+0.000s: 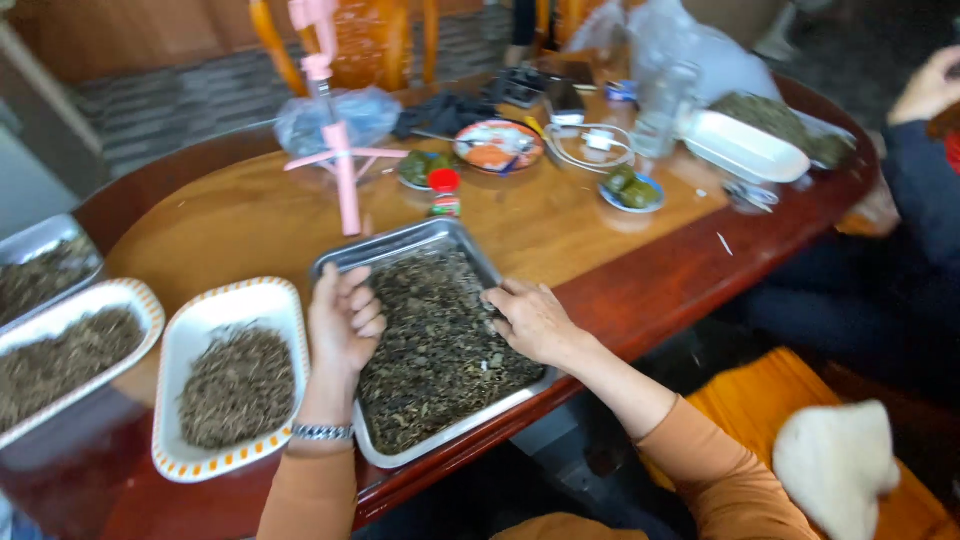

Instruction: Sorting dried tea leaves by hand to remove stems and debris

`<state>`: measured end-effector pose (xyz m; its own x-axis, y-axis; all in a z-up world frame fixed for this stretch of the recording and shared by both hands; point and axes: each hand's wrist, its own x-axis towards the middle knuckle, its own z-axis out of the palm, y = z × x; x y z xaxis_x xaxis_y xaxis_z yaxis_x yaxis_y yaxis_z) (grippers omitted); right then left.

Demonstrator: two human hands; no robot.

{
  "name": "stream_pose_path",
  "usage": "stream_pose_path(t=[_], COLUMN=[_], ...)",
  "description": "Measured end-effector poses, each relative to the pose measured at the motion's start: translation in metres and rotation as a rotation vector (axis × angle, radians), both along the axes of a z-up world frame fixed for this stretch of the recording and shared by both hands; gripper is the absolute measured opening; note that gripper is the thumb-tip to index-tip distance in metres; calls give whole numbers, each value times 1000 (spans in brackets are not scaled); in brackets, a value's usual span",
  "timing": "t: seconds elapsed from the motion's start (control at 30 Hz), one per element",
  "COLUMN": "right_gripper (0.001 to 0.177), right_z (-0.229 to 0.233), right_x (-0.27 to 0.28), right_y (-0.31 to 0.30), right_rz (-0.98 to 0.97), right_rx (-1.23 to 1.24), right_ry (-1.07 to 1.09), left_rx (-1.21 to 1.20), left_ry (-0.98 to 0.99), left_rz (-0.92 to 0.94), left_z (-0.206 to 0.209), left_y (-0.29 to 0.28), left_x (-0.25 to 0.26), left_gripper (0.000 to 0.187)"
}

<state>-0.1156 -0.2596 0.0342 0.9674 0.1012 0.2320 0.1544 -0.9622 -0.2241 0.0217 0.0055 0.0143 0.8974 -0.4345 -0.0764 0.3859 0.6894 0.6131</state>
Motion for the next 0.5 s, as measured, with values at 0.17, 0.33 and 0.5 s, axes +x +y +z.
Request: stream_pose_path(t=[0.17, 0.33, 0.5], right_gripper=[47, 42, 27], right_z=[23, 14, 43], right_x=[21, 69, 86], right_y=[37, 51, 67], right_rz=[43, 128, 211], right_rx=[-94, -115, 520], right_ry=[230, 418, 93], left_rx=[77, 84, 46], left_ry=[23, 24, 20], left_rz=[48, 62, 144], left_z=[4, 6, 3], left_y=[4, 5, 5], left_x=[-6, 0, 2], left_gripper=[47, 45, 44])
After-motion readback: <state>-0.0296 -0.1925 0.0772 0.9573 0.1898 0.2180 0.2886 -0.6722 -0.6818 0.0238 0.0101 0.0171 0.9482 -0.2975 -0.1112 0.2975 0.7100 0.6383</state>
